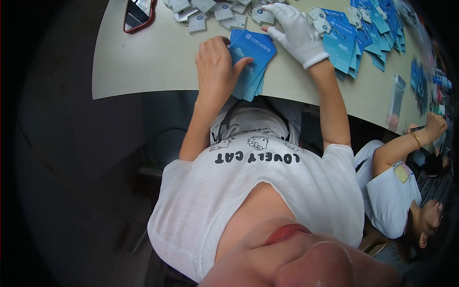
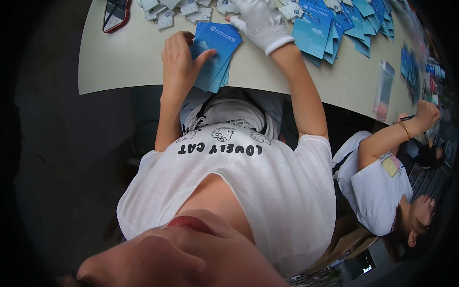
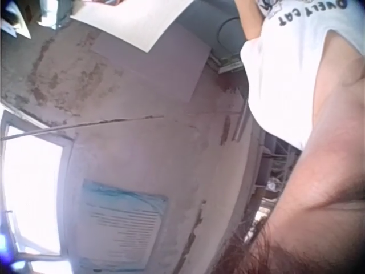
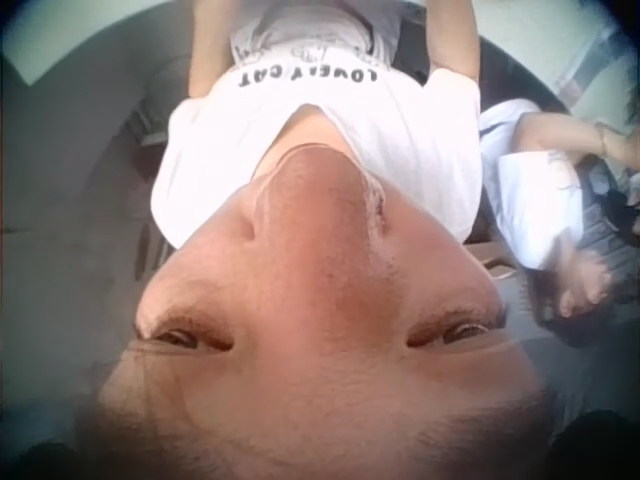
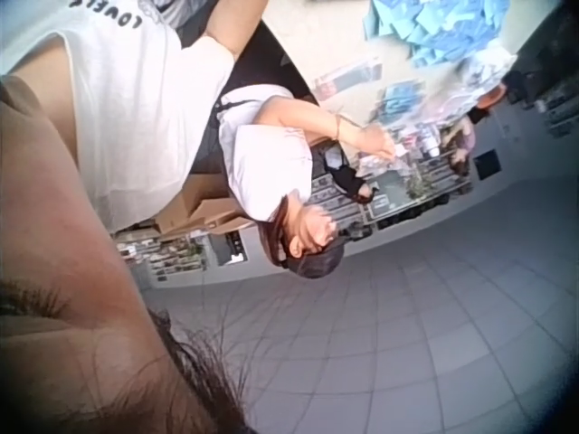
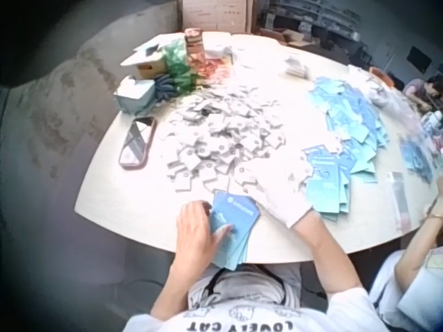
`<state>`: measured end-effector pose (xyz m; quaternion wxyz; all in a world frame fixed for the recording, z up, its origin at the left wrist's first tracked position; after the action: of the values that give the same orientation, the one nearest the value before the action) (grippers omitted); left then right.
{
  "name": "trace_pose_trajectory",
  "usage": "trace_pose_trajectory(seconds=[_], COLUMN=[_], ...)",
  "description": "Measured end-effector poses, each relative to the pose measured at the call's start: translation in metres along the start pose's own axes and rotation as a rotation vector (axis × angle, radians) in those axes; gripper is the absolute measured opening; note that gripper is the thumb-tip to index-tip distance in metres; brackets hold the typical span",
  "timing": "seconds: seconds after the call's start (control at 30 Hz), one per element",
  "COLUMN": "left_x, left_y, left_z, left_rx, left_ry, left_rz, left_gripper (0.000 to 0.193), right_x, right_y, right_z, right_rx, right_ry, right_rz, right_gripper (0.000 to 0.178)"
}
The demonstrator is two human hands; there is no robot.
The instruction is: The person packages keychains and promotional cards into plastic sleeves by hand.
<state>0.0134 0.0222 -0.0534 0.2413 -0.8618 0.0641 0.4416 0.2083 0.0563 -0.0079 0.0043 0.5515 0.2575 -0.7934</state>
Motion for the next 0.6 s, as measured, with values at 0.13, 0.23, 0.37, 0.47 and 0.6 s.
trace_pose_trajectory(seconds=[0.13,0.23,0.37,0.47,0.6], left_x=[-0.011,-0.005,-0.008,-0.018,-0.027], left_y=[0.001,0.000,-0.003,-0.004,-0.008], left_z=[-0.019,-0.018,-0.014,-0.014,-0.013], left_rx=[0.029,0.013,-0.007,-0.048,-0.194], left_ry=[-0.150,-0.139,-0.029,0.081,0.302], left_rz=[-0.039,0.035,0.010,-0.007,0.015], left_gripper=[0.063,0.066,0.063,0.055,0.044], right_x=[0.023,-0.003,-0.022,-0.020,-0.031], right_y=[0.004,0.015,0.042,0.055,0.062], right_z=[-0.017,-0.012,-0.028,-0.026,-0.017], right_rx=[-0.057,0.117,0.582,0.656,0.340], right_ry=[0.201,0.173,-0.278,-0.218,0.341], right_rz=[-0.010,0.031,0.058,0.089,-0.112], right_gripper=[0.035,0.035,0.037,0.037,0.035])
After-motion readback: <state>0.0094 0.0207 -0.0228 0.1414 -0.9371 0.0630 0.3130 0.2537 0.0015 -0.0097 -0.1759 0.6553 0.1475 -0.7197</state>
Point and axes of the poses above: each hand's wrist, its own y-axis away from the middle knuckle, its own x-axis out of the palm, z = x × y, the point moved 3 cm from there along -y, towards the middle knuckle, and after that the axes turned 2 degrees about x, right-handed, at the moved point
